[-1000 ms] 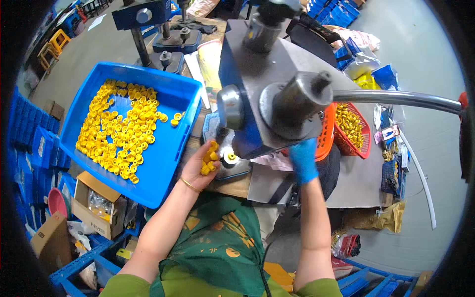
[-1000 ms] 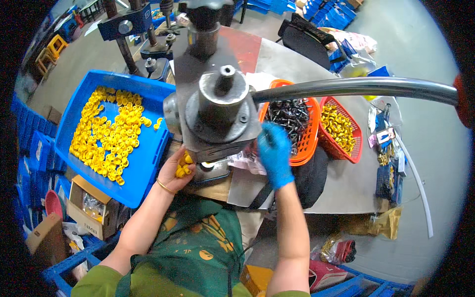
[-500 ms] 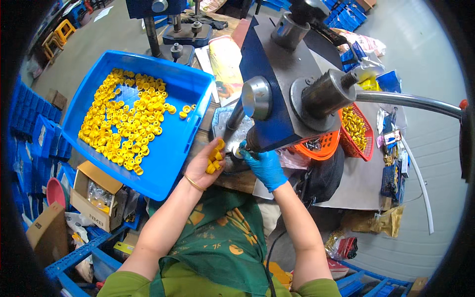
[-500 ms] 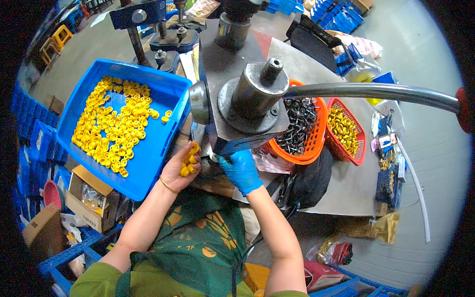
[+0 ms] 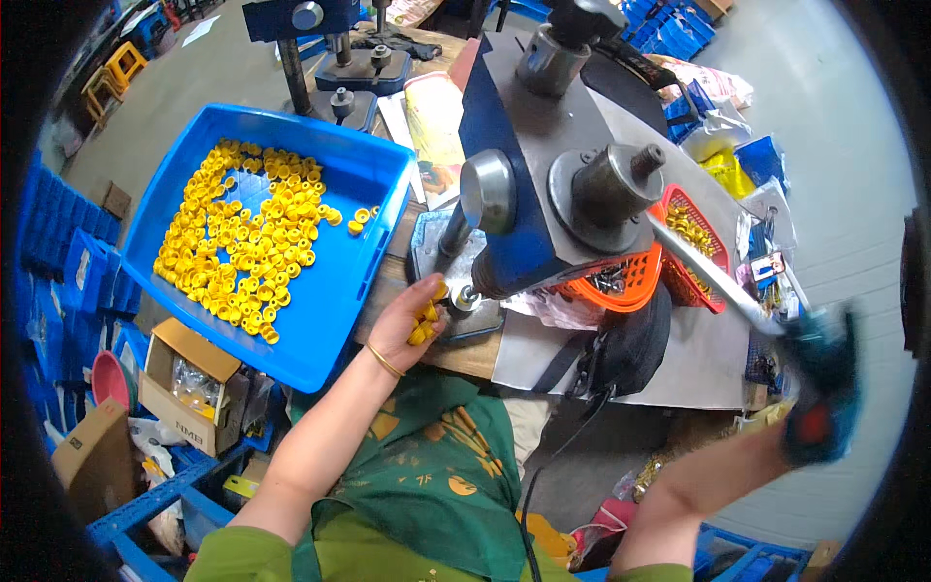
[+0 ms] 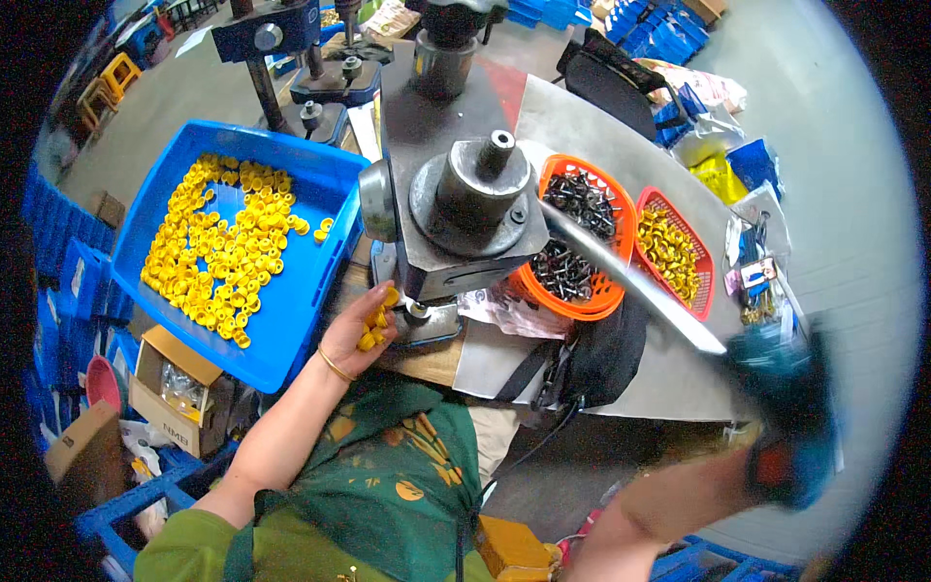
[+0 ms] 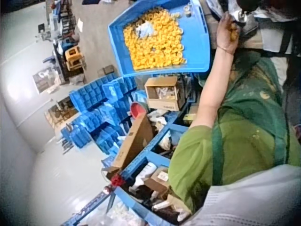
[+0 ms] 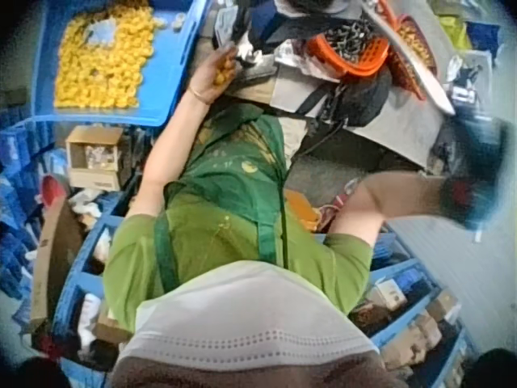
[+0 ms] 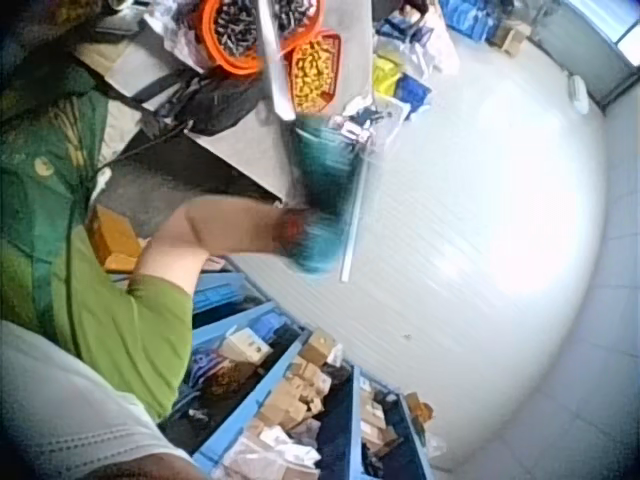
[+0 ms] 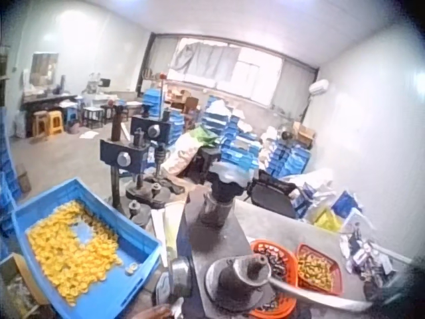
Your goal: The person picks up a yellow plastic part from a blue bin, places it onto the base of a press machine, and pulls the lever to press it. They then remove the pressed part and place it into a basket, repeating this process for several parts.
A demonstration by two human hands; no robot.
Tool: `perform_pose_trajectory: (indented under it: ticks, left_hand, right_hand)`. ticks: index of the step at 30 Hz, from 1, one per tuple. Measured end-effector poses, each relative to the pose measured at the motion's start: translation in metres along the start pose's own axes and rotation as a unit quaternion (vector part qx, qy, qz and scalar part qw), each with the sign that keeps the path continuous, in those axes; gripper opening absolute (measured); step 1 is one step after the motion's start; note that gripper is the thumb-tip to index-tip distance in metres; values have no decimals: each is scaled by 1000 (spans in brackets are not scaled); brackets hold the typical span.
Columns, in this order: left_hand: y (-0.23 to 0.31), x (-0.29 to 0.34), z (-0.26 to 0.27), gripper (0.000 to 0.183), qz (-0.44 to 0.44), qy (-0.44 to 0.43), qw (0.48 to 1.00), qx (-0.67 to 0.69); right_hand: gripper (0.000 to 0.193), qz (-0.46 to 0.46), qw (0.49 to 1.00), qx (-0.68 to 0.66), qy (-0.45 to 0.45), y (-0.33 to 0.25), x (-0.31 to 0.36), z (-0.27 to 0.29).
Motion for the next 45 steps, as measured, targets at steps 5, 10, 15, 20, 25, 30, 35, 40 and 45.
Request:
perform_pose_trajectory:
  ticks: [5,10,15,20,25,30,35,40,45]
  left_hand:
    - [5,-4,-2,24,1,24,999,-48]
    - [4,-5,-9,27,0,-3,997,-77]
    - [6,-2,3,33,-24,29,986,-163]
    - [10,-3,1,35,-25,49,970,-237]
    - [14,-5,2,26,-78,45,893,-440]
    - [9,-12,-26,28,-211,-29,702,-679]
    - [10,-7,-31,23,-164,3,688,-707]
    - [13,0,6,22,-39,104,985,-129]
    - [12,4,11,14,-5,18,992,124]
  right_hand:
    - [70,-419,886,67,187,166,39,-68]
    - [53,-229,910,196,283,87,51,-39]
    - [27,-245,871,115,411,210,-44,-11]
    - [32,-181,917,330,134,349,-63,-91]
    - [29,-211,921,290,149,357,-61,-85]
    - [33,-227,909,275,214,326,-44,-60]
    - [35,-280,901,301,141,316,-57,-60]
    - [22,-132,889,430,86,300,-85,-63]
    - [38,-260,892,369,1,317,-97,-64]
Point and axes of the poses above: each hand's wrist, its own x-axis away from the middle knuckle, its own z-axis out of the back of the hand, y = z × x, the point moved 4 cm from there along -x, towards the middle knuckle, and after that the axes turned 14 degrees about -y, right-handed, at the moved point
